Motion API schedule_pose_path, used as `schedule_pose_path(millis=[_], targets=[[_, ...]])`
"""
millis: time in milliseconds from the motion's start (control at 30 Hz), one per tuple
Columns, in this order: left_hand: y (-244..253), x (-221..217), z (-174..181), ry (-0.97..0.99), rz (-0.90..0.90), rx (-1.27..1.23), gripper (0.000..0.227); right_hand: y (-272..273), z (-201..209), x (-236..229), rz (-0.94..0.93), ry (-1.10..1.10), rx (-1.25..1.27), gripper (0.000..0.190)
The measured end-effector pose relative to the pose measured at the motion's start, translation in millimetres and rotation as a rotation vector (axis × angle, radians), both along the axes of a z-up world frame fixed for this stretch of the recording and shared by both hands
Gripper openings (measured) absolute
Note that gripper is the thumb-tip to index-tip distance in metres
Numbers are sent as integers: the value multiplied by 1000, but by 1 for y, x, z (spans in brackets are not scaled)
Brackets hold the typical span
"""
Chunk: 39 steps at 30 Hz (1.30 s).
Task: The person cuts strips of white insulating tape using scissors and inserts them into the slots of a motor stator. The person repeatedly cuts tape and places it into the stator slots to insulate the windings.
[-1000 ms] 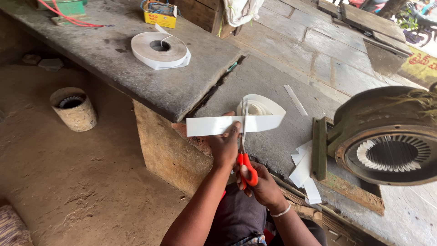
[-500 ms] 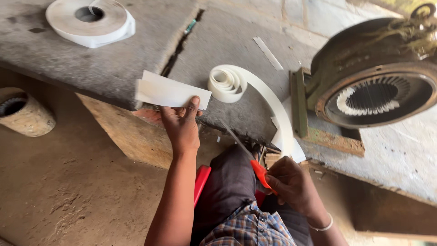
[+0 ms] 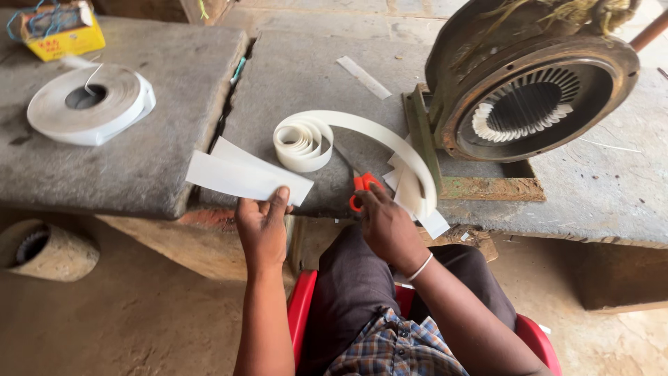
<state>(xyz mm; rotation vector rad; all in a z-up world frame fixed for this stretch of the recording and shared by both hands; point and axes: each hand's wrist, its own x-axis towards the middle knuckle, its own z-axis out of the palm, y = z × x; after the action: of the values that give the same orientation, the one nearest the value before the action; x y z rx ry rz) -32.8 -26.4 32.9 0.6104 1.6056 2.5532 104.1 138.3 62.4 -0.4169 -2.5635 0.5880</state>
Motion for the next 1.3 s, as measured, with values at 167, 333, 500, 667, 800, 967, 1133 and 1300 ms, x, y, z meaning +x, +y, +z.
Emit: schedule_pose_path(millis=[167,333,500,667,800,967,1133,1300], targets=[[10,7,-8,18,-166,-126,32,5,8,25,39,-4,-260,29],[32,37,-9,110,-550,-308,32,-3,-17,49,232,313,-991,49],[36,39,-6,109,-363,-486,35,24,-49,82,-87,299,-999,57],[38,31,-2,20,-336,-256,42,64,-53,79,-275,82,-1014,52],[43,30,5,46,-298,-216,40,64,-36,64,-133,83,-1028,68],[40,28,12,44,-307,-218,42,62,-15,54,-300,-299,-658,66],[36,27,20,61,-333,-198,37,49,-3,51,-212,-308,-28,68],[29,22,21,71,-266,-217,30,62,19,70,-220,-27,331,33]])
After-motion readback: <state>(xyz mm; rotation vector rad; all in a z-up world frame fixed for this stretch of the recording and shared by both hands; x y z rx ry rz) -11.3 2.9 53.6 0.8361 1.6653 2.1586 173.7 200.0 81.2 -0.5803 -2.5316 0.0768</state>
